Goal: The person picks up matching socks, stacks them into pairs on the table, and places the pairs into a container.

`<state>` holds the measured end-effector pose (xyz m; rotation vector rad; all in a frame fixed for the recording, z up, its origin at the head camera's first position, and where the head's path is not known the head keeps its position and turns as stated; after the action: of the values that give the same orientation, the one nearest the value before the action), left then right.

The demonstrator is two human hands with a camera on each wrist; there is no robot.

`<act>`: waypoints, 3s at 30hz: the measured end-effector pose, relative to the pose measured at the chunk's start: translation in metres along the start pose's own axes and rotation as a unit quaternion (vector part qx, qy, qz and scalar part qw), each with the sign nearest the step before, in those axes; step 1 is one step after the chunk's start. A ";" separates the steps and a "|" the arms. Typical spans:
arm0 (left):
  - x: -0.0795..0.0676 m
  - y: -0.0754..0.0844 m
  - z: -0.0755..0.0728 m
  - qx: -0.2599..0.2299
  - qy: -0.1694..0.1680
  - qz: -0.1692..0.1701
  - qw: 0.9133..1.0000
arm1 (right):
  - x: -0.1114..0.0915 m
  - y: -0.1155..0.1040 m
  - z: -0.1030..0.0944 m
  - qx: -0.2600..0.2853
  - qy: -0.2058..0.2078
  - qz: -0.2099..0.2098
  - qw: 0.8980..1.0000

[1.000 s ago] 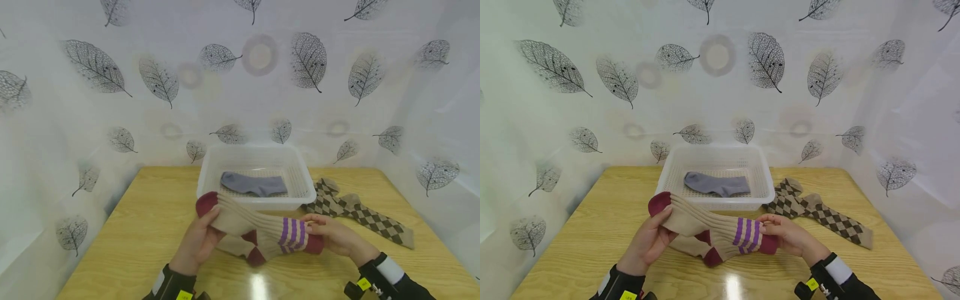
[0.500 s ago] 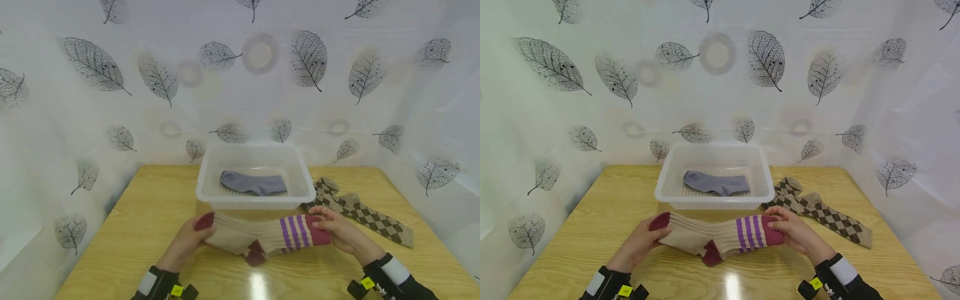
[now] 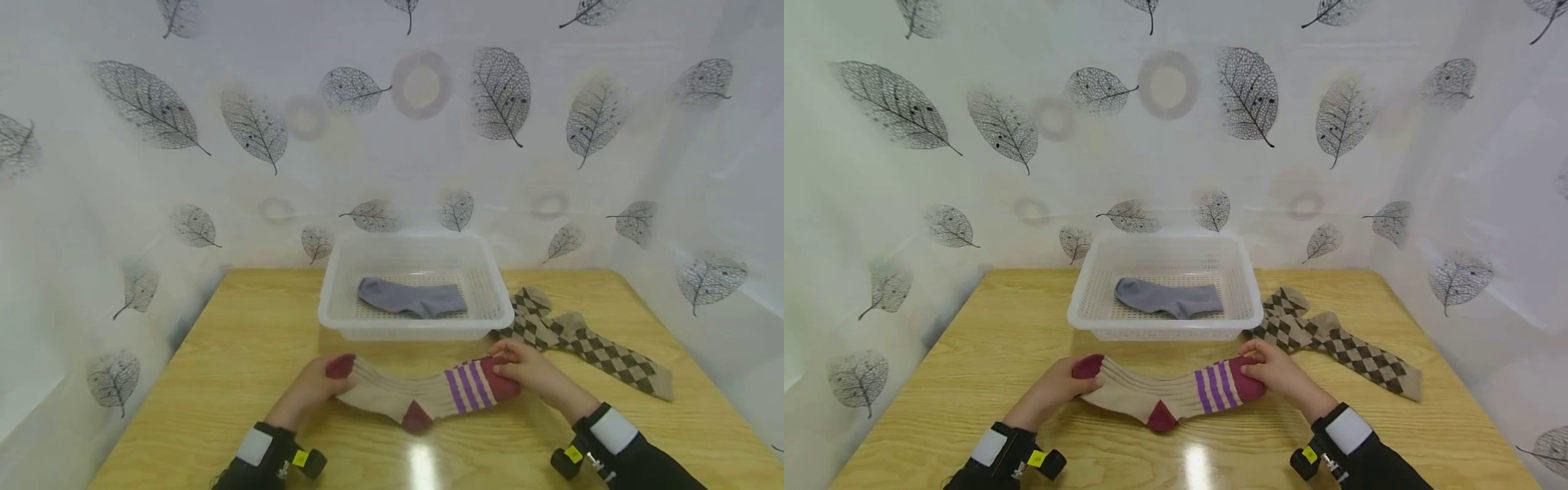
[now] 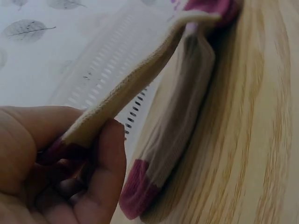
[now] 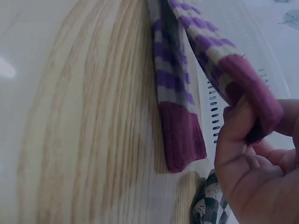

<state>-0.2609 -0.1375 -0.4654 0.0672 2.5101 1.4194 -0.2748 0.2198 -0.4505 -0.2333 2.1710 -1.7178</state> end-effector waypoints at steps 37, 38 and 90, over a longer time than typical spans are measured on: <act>0.027 -0.003 0.001 0.249 0.090 0.031 0.964 | 0.021 0.011 0.007 -0.287 0.088 0.010 0.954; 0.026 -0.003 0.000 0.248 0.084 0.030 0.965 | 0.020 0.012 0.005 -0.286 0.086 0.010 0.954; -0.002 0.034 -0.032 0.036 -0.021 0.053 0.998 | -0.008 -0.057 0.000 -0.206 0.014 -0.039 0.978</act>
<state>-0.2698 -0.1468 -0.4208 0.2459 2.5571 1.3502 -0.2729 0.2086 -0.3943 -0.4056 2.5529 -1.2937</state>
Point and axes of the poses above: each hand's wrist, its own x-axis towards the middle knuckle, its own z-axis out of the palm, y = z × x, the point moved 6 cm from there along x, towards the middle knuckle, and after that the axes turned 10 degrees about x, right-handed, at the moved point
